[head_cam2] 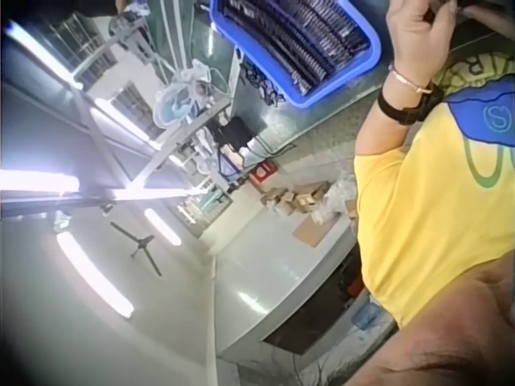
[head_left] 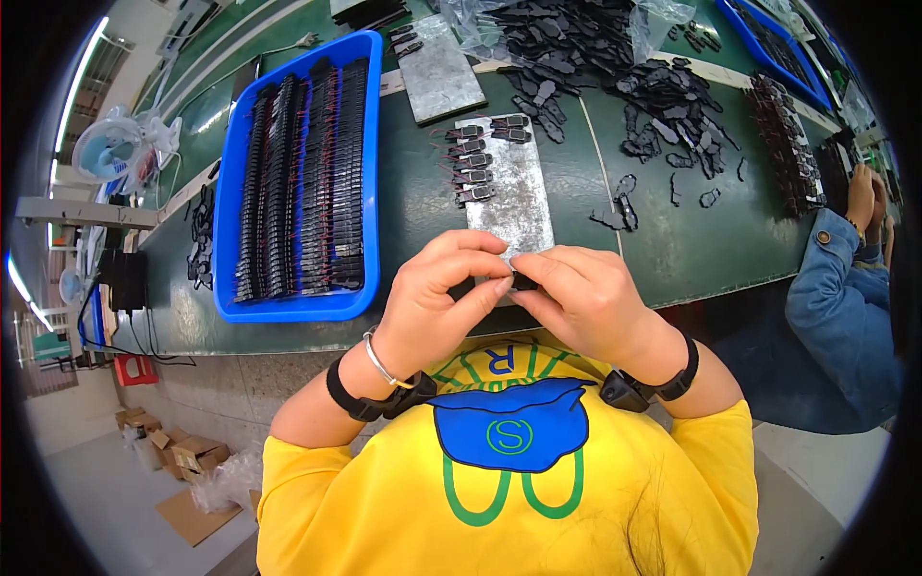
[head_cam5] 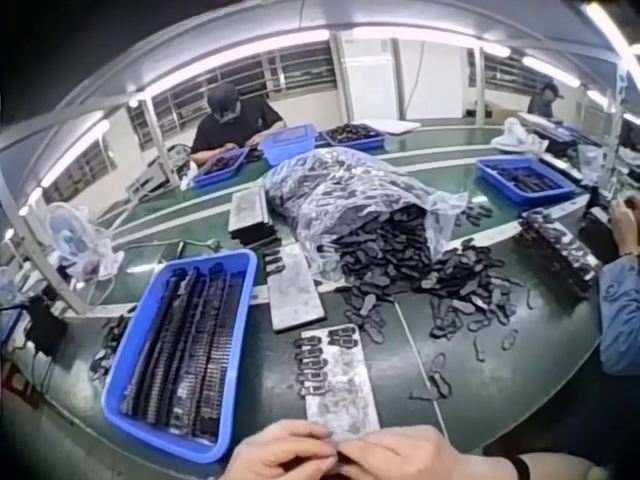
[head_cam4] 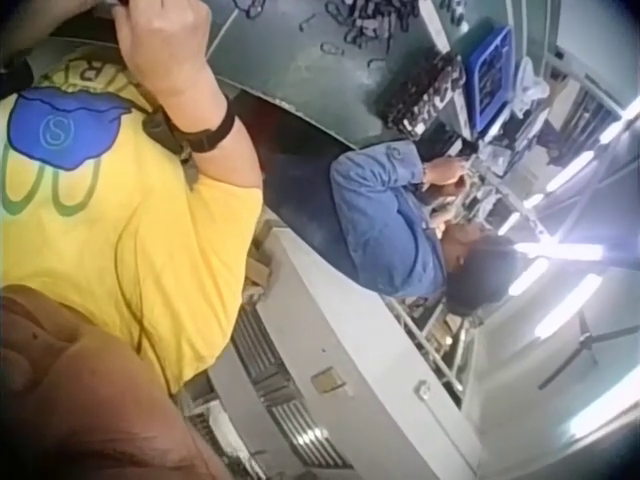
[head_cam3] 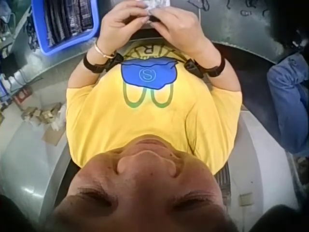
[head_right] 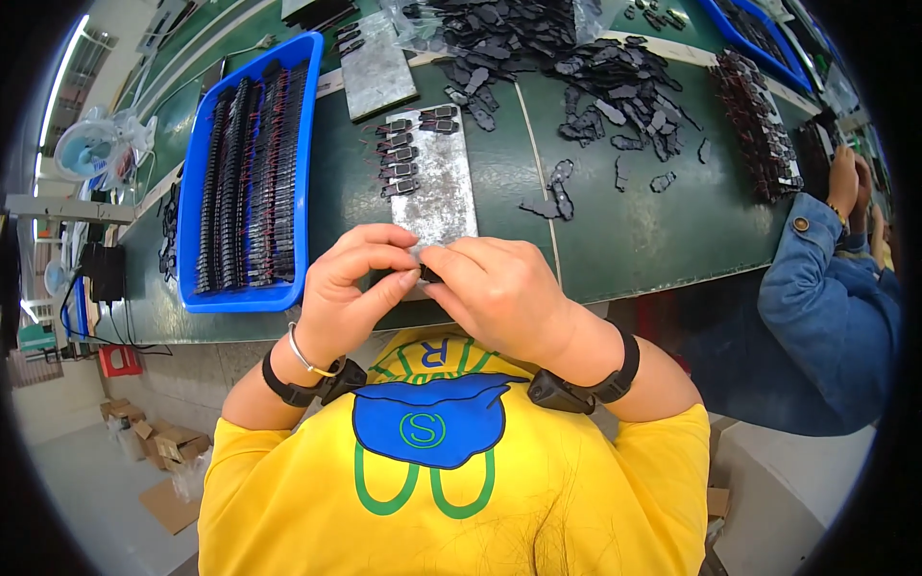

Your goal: The person picks up a component from a blue tray and a black piece from a pile, joins them together by hand, and then places the assembled unit onto a metal plate.

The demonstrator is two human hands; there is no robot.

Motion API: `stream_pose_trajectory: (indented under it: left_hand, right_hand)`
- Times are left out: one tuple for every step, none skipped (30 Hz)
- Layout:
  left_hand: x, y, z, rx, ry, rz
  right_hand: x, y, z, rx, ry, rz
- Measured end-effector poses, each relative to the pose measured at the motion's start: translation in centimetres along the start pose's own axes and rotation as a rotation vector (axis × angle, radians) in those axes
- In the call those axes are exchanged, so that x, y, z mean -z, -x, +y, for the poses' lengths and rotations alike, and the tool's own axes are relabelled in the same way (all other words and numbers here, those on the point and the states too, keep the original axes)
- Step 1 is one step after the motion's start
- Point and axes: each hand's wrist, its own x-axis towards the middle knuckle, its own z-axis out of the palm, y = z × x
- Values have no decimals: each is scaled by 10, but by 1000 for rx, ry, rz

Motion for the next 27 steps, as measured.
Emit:
stream_pose_trajectory:
  left_hand:
    - [0, -1, 1, -90, -117, 0]
    - [0, -2, 1, -180, -232, 1]
    - [0, -2, 1, -181, -233, -4]
    - [-1, -2, 2, -229, -269, -8]
    - [-1, -2, 2, -276, -306, -10]
    - [-1, -2, 3, -323, -343, -12]
    - [0, -2, 2, -323, -344, -14]
    - [1, -3, 2, -334, -340, -25]
    - [2, -4, 1, -346, -336, -35]
    - [3, -4, 1, -357, -333, -44]
    - [4, -3, 0, -356, -335, -45]
    - [4, -3, -2, -319, -262, -45]
    - [4, -2, -3, -282, -190, -46]
    - [4, -1, -5, -245, -117, -46]
    - [4, 0, -7, -246, -118, -46]
    - [3, 1, -10, -136, 37, -35]
    - [2, 2, -12, -26, 191, -24]
    - [1, 4, -13, 85, 344, -13]
    - [1, 5, -13, 83, 344, -13]
    - [1, 6, -14, 177, 424, -23]
    - [1, 7, -13, 272, 504, -33]
    - [1, 7, -13, 366, 583, -44]
    - [0, 8, -11, 365, 583, -44]
    - [-1, 7, -8, 363, 524, -36]
    - [-3, 7, -4, 361, 465, -28]
    - [-5, 6, -2, 360, 407, -20]
    - [-7, 6, -2, 360, 407, -20]
  right_hand:
    - [0, 0, 1, -4, -14, 2]
    - [-1, 0, 2, -7, -28, 4]
    - [-1, 1, 3, -10, -41, 6]
    - [-1, 1, 4, -14, -41, 9]
    - [-1, 1, 5, -5, -57, 12]
    - [-1, 1, 6, 5, -73, 15]
    - [-1, 2, 6, 14, -89, 18]
    - [-1, 3, 7, 13, -90, 20]
    - [-1, 4, 8, 27, -102, 34]
    - [-1, 4, 9, 42, -116, 48]
    - [-1, 5, 10, 57, -129, 62]
    - [0, 5, 10, 57, -130, 63]
    - [1, 6, 10, 78, -127, 73]
    - [1, 7, 10, 98, -123, 83]
    - [2, 7, 10, 119, -118, 92]
    - [2, 7, 10, 120, -118, 93]
    - [2, 7, 10, 130, -98, 102]
    - [2, 7, 10, 139, -78, 110]
    - [2, 7, 11, 148, -58, 119]
    - [2, 8, 11, 149, -58, 119]
    - [1, 9, 12, 154, -32, 124]
    - [1, 10, 13, 160, -6, 129]
    - [1, 10, 14, 166, 20, 133]
    - [1, 10, 14, 166, 20, 134]
    - [1, 10, 14, 175, 48, 124]
    - [0, 10, 14, 183, 77, 115]
    - [0, 10, 13, 191, 105, 105]
